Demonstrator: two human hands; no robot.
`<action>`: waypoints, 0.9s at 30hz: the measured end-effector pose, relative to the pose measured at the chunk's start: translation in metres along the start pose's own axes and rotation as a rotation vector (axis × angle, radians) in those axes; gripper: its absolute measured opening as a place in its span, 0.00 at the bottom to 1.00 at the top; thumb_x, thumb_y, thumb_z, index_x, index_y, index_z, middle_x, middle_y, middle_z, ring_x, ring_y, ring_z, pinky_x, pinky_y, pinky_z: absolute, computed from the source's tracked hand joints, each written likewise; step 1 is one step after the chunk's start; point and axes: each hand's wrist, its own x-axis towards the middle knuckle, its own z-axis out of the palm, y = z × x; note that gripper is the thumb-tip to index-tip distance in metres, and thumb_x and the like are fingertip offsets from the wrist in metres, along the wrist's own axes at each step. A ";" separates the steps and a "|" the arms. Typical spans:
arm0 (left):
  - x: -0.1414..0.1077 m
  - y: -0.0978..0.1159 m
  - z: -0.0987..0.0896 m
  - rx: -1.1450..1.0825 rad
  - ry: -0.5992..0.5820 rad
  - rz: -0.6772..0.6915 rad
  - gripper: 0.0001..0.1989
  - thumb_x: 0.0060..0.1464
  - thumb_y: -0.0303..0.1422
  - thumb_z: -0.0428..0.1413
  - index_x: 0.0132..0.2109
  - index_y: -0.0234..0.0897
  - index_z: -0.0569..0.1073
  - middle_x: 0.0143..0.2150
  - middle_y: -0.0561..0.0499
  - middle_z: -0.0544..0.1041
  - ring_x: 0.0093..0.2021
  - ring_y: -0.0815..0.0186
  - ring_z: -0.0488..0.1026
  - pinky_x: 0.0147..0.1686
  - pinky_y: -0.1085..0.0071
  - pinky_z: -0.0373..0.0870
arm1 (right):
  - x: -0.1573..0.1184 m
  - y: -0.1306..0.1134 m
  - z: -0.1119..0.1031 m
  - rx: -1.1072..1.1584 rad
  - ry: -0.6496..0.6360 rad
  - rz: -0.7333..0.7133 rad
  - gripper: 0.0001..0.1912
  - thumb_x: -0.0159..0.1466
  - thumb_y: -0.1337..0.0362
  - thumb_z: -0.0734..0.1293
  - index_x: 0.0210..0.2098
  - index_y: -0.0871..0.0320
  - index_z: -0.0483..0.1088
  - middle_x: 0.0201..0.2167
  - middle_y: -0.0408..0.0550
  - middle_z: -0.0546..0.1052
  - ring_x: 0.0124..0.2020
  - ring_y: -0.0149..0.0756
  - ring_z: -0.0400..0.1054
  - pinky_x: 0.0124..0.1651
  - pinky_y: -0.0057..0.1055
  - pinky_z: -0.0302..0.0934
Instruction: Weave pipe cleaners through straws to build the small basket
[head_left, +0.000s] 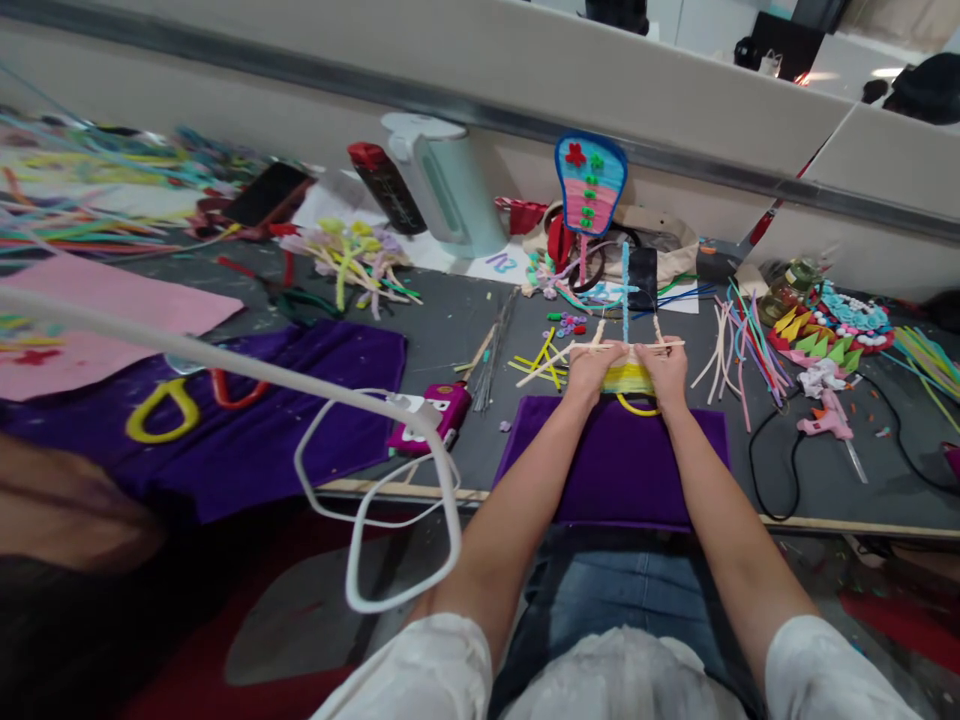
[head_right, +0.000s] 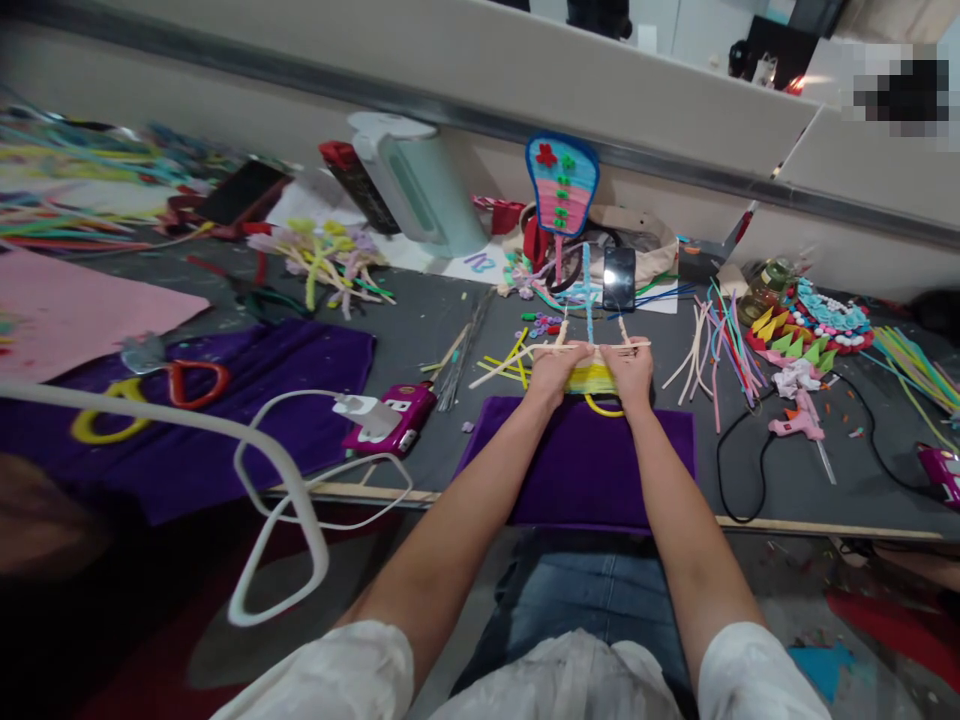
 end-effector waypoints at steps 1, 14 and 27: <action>-0.001 0.000 0.000 0.015 -0.002 0.010 0.11 0.33 0.36 0.68 0.25 0.36 0.77 0.22 0.54 0.74 0.24 0.68 0.71 0.28 0.73 0.68 | 0.000 0.001 0.000 -0.032 0.009 -0.005 0.22 0.48 0.53 0.74 0.35 0.55 0.62 0.27 0.35 0.69 0.28 0.28 0.63 0.34 0.26 0.59; -0.001 0.000 0.001 -0.027 0.038 -0.044 0.12 0.30 0.34 0.69 0.26 0.34 0.77 0.22 0.53 0.75 0.24 0.67 0.72 0.29 0.71 0.71 | -0.001 -0.001 -0.001 -0.099 0.089 -0.019 0.14 0.53 0.56 0.70 0.35 0.56 0.67 0.27 0.38 0.71 0.29 0.31 0.64 0.36 0.27 0.59; 0.005 -0.003 -0.005 -0.103 0.009 -0.141 0.17 0.25 0.33 0.70 0.27 0.33 0.77 0.24 0.51 0.77 0.25 0.66 0.74 0.31 0.70 0.72 | 0.007 0.001 -0.006 0.305 0.082 0.085 0.11 0.54 0.55 0.67 0.28 0.58 0.68 0.22 0.36 0.70 0.25 0.28 0.63 0.32 0.25 0.59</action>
